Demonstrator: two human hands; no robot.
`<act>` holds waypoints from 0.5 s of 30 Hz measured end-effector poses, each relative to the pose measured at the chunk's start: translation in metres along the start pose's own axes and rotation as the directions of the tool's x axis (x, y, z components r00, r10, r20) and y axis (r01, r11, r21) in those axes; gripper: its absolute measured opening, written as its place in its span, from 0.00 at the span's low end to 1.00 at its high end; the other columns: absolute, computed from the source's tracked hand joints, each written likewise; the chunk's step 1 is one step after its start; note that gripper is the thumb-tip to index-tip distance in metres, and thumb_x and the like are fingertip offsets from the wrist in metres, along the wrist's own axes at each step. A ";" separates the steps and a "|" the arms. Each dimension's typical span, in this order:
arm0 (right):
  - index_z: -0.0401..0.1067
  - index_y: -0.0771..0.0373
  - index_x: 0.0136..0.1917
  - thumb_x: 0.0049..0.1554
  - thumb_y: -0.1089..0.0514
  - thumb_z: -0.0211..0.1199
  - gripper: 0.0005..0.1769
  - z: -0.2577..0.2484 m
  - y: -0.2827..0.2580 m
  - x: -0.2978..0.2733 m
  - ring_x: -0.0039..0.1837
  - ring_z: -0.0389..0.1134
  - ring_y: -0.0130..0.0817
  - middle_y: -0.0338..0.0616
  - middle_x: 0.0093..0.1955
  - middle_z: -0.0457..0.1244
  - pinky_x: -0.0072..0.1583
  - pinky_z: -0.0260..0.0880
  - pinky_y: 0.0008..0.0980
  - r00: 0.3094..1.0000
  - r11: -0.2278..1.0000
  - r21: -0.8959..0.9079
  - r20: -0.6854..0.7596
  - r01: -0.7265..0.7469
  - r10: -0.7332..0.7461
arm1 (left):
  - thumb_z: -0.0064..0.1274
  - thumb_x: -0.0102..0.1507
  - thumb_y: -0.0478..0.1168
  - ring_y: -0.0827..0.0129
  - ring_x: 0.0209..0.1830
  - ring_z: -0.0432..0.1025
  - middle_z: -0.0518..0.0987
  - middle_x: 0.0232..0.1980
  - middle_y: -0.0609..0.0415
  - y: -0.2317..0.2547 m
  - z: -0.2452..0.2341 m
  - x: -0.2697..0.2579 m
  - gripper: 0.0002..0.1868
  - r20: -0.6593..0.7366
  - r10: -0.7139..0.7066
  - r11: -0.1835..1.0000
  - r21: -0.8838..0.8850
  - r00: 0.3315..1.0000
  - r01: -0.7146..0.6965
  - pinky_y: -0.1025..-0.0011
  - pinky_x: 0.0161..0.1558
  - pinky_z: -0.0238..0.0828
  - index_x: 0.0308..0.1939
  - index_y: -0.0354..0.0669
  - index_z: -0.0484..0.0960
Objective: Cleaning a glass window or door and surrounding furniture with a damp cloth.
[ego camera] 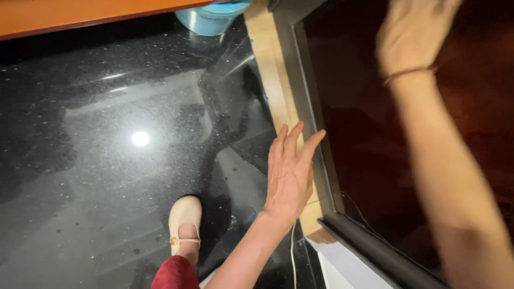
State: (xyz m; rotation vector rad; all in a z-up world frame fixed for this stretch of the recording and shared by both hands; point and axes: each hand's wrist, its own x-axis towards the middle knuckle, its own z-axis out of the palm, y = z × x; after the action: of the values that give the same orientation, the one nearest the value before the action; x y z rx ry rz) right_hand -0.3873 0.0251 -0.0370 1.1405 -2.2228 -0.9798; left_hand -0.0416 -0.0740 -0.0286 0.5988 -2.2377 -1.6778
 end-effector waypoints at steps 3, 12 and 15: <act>0.61 0.65 0.79 0.67 0.54 0.46 0.29 -0.009 -0.070 -0.035 0.74 0.59 0.47 0.55 0.76 0.58 0.74 0.51 0.50 0.982 0.953 -0.238 0.028 0.187 -0.185 | 0.50 0.52 0.20 0.38 0.78 0.52 0.62 0.75 0.38 -0.003 -0.001 0.001 0.41 0.012 -0.008 1.000 0.018 1.000 0.008 0.48 0.75 0.51 0.69 0.49 0.72; 0.65 0.75 0.72 0.63 0.57 0.50 0.28 0.002 -0.045 -0.082 0.67 0.63 0.45 0.56 0.67 0.62 0.71 0.60 0.45 0.901 0.915 0.023 0.163 0.403 -0.401 | 0.50 0.54 0.21 0.37 0.78 0.51 0.61 0.75 0.36 -0.009 -0.005 0.011 0.38 -0.002 0.009 1.000 0.019 1.000 -0.009 0.45 0.74 0.49 0.69 0.47 0.71; 0.66 0.69 0.70 0.69 0.54 0.49 0.22 -0.018 0.009 -0.004 0.64 0.64 0.46 0.53 0.64 0.64 0.70 0.60 0.45 0.969 0.977 -0.184 -0.199 0.112 -0.148 | 0.50 0.55 0.21 0.37 0.78 0.52 0.61 0.75 0.36 -0.015 -0.005 0.012 0.38 -0.007 0.011 1.000 0.023 1.000 -0.011 0.45 0.74 0.49 0.69 0.47 0.71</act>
State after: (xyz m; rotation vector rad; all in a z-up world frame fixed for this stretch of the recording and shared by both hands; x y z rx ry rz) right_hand -0.3776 0.0255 -0.0195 1.2611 -1.8787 -1.0285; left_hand -0.0473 -0.0878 -0.0413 0.5958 -2.2537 -1.6448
